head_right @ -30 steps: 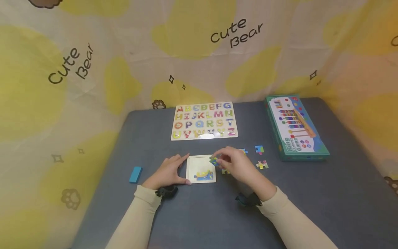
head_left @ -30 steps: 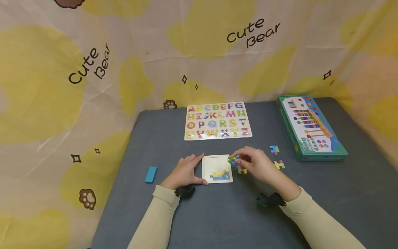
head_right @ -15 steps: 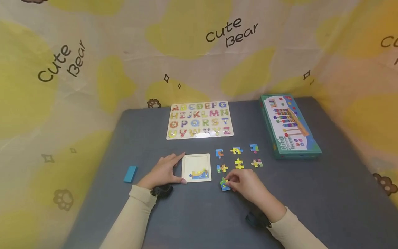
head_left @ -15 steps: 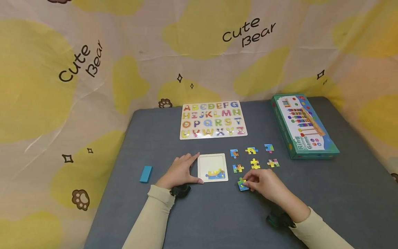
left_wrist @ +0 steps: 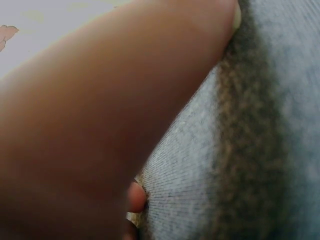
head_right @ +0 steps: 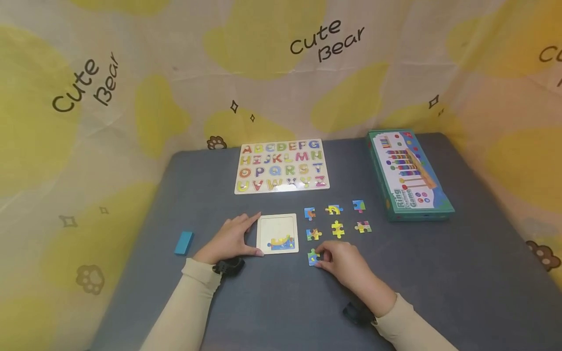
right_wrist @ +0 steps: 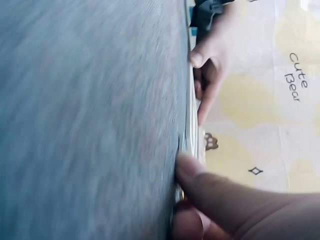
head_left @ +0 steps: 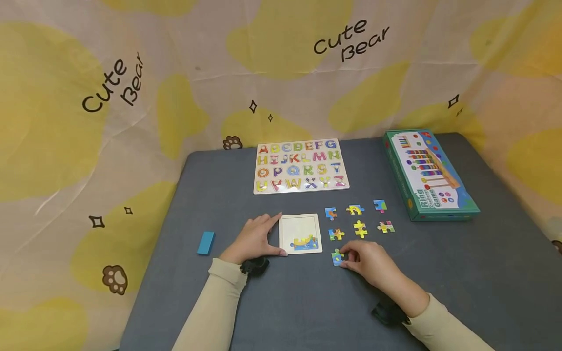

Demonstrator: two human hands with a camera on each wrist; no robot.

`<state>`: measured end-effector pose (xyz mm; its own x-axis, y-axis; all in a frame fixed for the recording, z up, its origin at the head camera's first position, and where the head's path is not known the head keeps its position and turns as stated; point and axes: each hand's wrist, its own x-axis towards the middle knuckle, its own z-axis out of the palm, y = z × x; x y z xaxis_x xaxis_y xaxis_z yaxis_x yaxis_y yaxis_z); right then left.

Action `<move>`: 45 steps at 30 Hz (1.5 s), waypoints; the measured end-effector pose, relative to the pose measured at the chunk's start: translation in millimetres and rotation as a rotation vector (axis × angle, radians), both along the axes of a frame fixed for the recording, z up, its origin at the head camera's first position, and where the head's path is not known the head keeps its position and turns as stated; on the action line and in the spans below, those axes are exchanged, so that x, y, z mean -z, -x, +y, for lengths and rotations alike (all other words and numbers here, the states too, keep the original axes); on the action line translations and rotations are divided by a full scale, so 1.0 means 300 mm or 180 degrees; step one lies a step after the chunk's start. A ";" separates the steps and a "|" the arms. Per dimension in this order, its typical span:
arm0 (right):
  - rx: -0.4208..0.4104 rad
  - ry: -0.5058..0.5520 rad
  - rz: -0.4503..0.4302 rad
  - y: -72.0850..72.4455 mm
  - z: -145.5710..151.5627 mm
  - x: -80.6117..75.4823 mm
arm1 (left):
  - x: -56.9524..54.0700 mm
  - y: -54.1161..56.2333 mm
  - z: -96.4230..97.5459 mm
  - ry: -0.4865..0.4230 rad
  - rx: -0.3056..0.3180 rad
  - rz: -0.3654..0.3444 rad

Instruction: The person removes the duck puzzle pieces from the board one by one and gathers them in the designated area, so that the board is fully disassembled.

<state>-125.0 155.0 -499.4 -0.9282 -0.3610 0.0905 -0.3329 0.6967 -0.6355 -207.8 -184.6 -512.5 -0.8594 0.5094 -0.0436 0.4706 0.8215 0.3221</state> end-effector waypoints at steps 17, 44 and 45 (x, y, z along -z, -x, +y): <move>0.0164 -0.0158 0.0116 -0.004 -0.019 -0.007 | -0.010 -0.009 0.006 -0.0034 -0.0052 -0.0047; -0.0527 -0.0744 0.0129 0.136 -0.382 -0.056 | -0.008 -0.017 -0.005 -0.0023 -0.0005 0.0020; -0.0507 -0.0720 0.0137 0.137 -0.382 -0.053 | -0.007 -0.016 -0.004 -0.0017 -0.0005 0.0022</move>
